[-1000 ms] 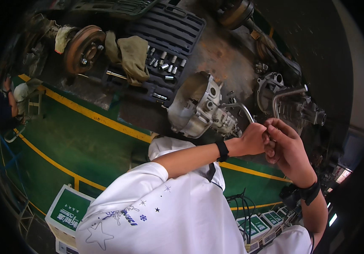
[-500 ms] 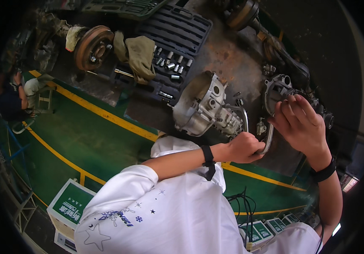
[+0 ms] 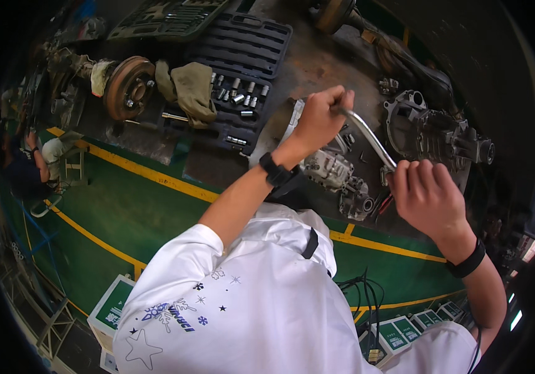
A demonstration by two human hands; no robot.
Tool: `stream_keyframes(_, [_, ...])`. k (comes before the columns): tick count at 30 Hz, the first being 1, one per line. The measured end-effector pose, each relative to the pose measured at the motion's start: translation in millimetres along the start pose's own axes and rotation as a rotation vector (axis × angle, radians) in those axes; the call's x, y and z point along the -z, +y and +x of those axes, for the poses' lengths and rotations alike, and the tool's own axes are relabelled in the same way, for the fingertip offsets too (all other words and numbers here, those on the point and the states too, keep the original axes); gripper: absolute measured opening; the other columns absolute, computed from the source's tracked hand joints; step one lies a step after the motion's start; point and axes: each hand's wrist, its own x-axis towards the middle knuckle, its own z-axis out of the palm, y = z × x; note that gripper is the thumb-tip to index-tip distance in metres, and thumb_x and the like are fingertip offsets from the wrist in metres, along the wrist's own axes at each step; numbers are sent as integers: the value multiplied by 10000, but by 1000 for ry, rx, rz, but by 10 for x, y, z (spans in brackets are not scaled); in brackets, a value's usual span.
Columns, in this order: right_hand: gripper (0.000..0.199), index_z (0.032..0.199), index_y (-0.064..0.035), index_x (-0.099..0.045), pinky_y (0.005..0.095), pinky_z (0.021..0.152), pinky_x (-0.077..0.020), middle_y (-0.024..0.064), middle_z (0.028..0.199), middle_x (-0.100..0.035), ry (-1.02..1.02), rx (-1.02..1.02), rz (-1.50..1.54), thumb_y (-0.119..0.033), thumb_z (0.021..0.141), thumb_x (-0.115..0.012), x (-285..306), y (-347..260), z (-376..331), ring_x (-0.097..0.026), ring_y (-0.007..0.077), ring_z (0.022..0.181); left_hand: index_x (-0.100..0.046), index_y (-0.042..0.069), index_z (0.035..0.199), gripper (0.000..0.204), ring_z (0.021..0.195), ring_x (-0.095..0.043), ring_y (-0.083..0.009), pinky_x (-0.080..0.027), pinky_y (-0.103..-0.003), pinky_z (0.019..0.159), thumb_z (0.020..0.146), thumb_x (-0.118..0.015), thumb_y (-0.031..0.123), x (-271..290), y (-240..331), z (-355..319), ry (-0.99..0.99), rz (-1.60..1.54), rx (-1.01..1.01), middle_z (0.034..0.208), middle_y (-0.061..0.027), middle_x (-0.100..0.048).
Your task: The person uses a speed handle socket wrench to remove bolts from a gearbox housing, then picks up individual bolts and sets them aside on the workbench.
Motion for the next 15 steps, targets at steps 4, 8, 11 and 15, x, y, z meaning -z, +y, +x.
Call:
stream_keyframes(4, [60, 687, -37, -607, 229, 583, -332, 2, 576, -529, 95, 207, -251, -65, 738, -591, 311, -266, 462, -503, 121, 568, -533, 5, 828, 304, 685, -600, -472, -449, -522, 606, 939, -659, 259, -783, -25, 162, -98, 124, -68, 690, -253, -604])
stream_keyframes(8, [169, 743, -83, -564, 259, 577, -353, -25, 585, -478, -10, 42, -194, -159, 864, -654, 107, -190, 446, -497, 114, 591, -540, 33, 1199, 312, 1116, -521, -293, -422, -453, 934, 926, -601, 171, -1150, 287, -984, -83, 659, -346, 1236, -188, -538])
stream_keyframes(11, [116, 701, -108, -525, 261, 579, -331, -45, 550, -403, 56, -19, -175, -100, 749, -631, -52, -98, 300, -456, 106, 552, -617, 14, 953, 191, 875, -622, -370, -475, -472, 760, 899, -633, 197, -1143, 80, -1189, -396, 86, -323, 943, -203, -645])
stream_keyframes(15, [244, 685, -141, -491, 275, 582, -367, -41, 541, -438, 0, -79, -105, -160, 863, -657, -157, 74, 404, -506, 112, 561, -607, 7, 813, 211, 698, -623, -348, -477, -433, 630, 874, -685, 193, -863, 148, -1264, -651, -117, -4, 749, -186, -627])
